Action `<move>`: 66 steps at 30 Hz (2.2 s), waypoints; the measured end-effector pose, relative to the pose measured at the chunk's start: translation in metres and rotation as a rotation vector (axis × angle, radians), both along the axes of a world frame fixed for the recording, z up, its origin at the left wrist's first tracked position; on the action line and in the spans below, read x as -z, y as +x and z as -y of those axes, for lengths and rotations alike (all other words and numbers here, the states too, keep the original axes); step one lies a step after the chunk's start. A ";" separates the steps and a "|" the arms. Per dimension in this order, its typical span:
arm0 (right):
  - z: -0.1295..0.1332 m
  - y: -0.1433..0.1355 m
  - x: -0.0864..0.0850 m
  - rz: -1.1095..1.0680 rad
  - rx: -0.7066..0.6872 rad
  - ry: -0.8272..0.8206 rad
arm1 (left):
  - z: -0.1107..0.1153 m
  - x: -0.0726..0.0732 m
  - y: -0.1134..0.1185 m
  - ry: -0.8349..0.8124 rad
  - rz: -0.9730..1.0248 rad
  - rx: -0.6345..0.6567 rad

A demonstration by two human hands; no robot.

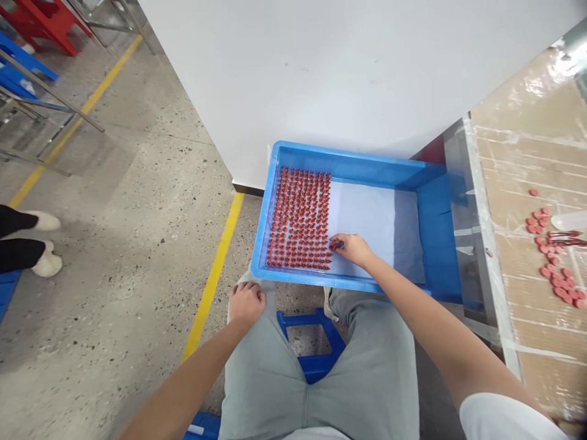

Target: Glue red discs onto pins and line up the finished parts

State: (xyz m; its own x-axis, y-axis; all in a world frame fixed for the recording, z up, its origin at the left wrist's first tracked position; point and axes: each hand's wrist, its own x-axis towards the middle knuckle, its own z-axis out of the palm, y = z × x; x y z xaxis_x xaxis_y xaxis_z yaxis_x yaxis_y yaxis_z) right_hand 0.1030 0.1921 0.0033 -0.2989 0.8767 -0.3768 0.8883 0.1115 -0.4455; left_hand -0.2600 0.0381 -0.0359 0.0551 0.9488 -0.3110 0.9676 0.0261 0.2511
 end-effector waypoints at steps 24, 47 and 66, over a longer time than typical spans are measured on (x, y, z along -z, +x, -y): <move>0.003 -0.001 0.004 -0.061 0.010 -0.021 | -0.002 -0.003 0.001 -0.034 -0.006 -0.005; 0.002 -0.001 0.005 -0.086 0.024 -0.021 | -0.002 -0.003 0.002 -0.038 0.001 -0.008; 0.002 0.001 -0.001 -0.137 0.029 -0.023 | -0.002 -0.007 0.002 -0.037 -0.002 -0.004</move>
State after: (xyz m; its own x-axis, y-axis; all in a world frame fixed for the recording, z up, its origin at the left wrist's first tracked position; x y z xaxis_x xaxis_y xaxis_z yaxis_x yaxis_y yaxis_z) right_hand 0.1040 0.1899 0.0045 -0.3239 0.8771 -0.3547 0.8219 0.0751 -0.5647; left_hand -0.2580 0.0403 -0.0294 0.0509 0.9369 -0.3459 0.9679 0.0391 0.2483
